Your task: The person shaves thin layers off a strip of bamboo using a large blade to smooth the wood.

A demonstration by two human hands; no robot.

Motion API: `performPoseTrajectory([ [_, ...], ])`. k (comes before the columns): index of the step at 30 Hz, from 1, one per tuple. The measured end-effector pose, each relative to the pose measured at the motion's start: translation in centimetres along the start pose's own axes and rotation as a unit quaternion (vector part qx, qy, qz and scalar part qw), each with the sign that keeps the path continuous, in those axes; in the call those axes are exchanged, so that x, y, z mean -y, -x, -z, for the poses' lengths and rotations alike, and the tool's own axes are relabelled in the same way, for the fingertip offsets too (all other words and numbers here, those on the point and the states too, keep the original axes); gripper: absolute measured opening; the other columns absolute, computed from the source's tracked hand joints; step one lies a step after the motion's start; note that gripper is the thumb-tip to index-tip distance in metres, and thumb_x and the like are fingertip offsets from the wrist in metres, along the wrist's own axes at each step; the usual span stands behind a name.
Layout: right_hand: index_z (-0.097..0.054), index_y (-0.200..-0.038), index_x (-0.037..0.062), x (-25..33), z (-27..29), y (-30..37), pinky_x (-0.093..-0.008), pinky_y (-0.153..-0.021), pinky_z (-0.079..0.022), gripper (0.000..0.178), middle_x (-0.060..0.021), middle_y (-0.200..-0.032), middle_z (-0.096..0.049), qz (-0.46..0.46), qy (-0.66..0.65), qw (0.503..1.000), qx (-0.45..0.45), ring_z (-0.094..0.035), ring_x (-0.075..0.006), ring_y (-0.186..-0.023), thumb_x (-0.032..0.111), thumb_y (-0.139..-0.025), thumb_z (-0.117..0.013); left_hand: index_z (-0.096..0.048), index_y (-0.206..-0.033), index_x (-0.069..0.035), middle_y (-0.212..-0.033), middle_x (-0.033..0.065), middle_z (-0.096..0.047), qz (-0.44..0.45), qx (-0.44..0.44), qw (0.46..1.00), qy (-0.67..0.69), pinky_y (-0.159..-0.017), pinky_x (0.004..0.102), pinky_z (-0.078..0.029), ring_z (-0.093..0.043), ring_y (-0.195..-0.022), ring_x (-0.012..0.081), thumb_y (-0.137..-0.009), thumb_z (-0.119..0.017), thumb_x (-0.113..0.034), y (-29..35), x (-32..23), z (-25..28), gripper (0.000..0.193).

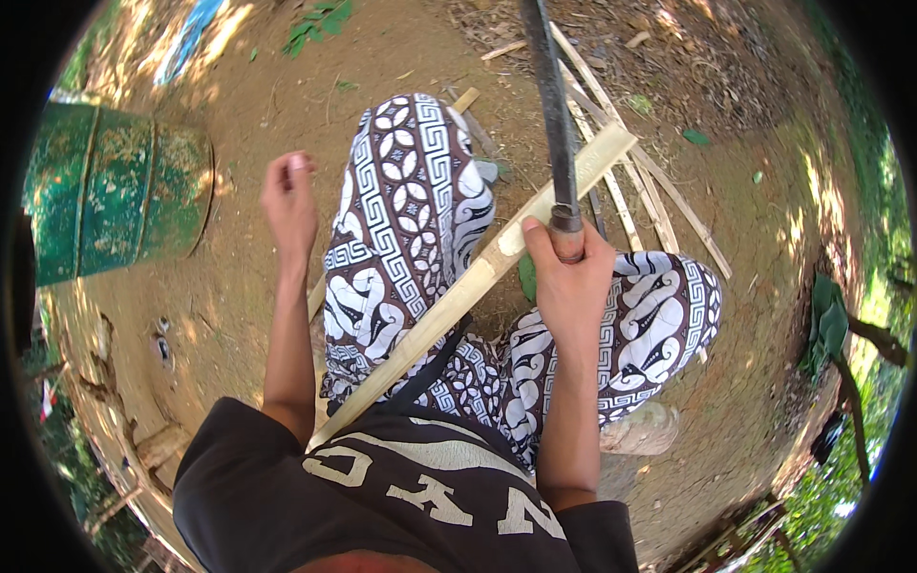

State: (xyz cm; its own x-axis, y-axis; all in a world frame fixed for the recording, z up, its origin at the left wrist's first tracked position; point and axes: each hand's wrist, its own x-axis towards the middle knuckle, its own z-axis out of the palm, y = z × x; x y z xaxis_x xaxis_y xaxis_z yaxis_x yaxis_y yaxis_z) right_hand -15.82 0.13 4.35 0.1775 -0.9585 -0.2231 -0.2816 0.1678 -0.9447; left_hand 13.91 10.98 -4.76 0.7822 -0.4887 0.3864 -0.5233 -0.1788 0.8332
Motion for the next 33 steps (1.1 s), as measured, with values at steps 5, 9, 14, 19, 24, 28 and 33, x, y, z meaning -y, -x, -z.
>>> performPoseTrajectory([
  [5, -0.052, -0.071, 0.0061, 0.7, 0.7, 0.2, -0.0244, -0.040, -0.029, 0.029, 0.0048, -0.058, -0.048, -0.060, -0.128, 0.989, 0.037, -0.039, -0.0035, -0.044, 0.013, -0.087, -0.074, -0.063, -0.104, 0.003, -0.098, 0.0159, -0.065, -0.139, 0.205, 0.954, 0.171, -0.081, 0.0336, -0.051, -0.064, -0.087, 0.0233, -0.093, -0.061, -0.010, 3.6, -15.8, 2.3, 0.017],
  [9, -0.053, -0.072, 0.0062, 1.0, 2.0, -0.5, -0.0248, -0.035, -0.028, 0.029, 0.0033, -0.058, -0.050, -0.039, -0.161, 0.986, 0.037, -0.040, -0.0042, -0.040, 0.015, -0.086, -0.076, -0.054, -0.114, 0.005, -0.087, 0.0140, -0.064, -0.043, 0.458, 0.885, 0.075, -0.073, 0.0309, -0.054, -0.067, -0.080, 0.0194, -0.103, -0.053, -0.028, 5.5, -17.8, -3.2, 0.034],
  [14, -0.060, -0.075, -0.0022, 3.2, 3.7, -0.8, -0.0303, -0.052, -0.037, 0.036, -0.0001, -0.053, -0.047, 0.091, 0.080, 0.991, -0.056, -0.040, -0.0093, -0.054, 0.028, -0.089, -0.074, -0.054, -0.104, 0.000, -0.068, 0.0025, -0.059, 0.175, 0.585, 0.766, 0.199, -0.050, 0.0241, -0.047, -0.058, -0.053, 0.0105, -0.106, -0.047, -0.033, 4.4, -17.7, -6.7, 0.034],
  [19, -0.057, -0.072, -0.0011, 5.1, 5.9, -2.3, -0.0351, -0.051, -0.039, 0.035, -0.0082, -0.052, -0.048, 0.156, 0.241, 0.957, -0.047, -0.043, -0.0207, -0.047, 0.026, -0.085, -0.075, -0.054, -0.100, -0.002, -0.069, 0.0020, -0.056, 0.119, 0.508, 0.813, 0.257, -0.049, 0.0240, -0.046, -0.053, -0.048, 0.0104, -0.107, -0.045, -0.032, 2.6, -16.5, -10.8, 0.033],
  [24, -0.058, -0.076, 0.0014, 4.0, 5.7, -5.5, -0.0441, -0.056, -0.049, 0.016, -0.0184, -0.060, -0.060, 0.251, 0.342, 0.905, -0.029, -0.060, -0.0389, -0.056, 0.012, -0.079, -0.069, -0.050, -0.104, -0.002, -0.067, -0.0003, -0.049, 0.292, 0.535, 0.702, 0.367, -0.040, 0.0239, -0.041, -0.047, -0.044, 0.0095, -0.107, -0.043, -0.032, 0.6, -15.5, -11.0, 0.031],
  [28, -0.059, -0.081, 0.0043, 1.0, 3.5, -6.4, -0.0478, -0.057, -0.051, 0.013, -0.0183, -0.063, -0.062, 0.263, 0.398, 0.879, 0.010, -0.063, -0.0392, -0.060, 0.013, -0.078, -0.068, -0.049, -0.105, -0.002, -0.072, 0.0024, -0.052, 0.318, 0.512, 0.679, 0.419, -0.039, 0.0230, -0.040, -0.049, -0.047, 0.0097, -0.107, -0.042, -0.029, 0.7, -13.3, -11.5, 0.028],
  [33, -0.055, -0.079, 0.0056, -1.8, 2.4, -6.2, -0.0478, -0.055, -0.050, 0.014, -0.0160, -0.065, -0.062, 0.261, 0.401, 0.878, 0.007, -0.063, -0.0381, -0.059, 0.011, -0.074, -0.066, -0.049, -0.108, -0.001, -0.078, 0.0052, -0.053, 0.293, 0.514, 0.708, 0.386, -0.038, 0.0232, -0.042, -0.053, -0.052, 0.0113, -0.107, -0.040, -0.023, 1.8, -12.8, -11.5, 0.023],
])
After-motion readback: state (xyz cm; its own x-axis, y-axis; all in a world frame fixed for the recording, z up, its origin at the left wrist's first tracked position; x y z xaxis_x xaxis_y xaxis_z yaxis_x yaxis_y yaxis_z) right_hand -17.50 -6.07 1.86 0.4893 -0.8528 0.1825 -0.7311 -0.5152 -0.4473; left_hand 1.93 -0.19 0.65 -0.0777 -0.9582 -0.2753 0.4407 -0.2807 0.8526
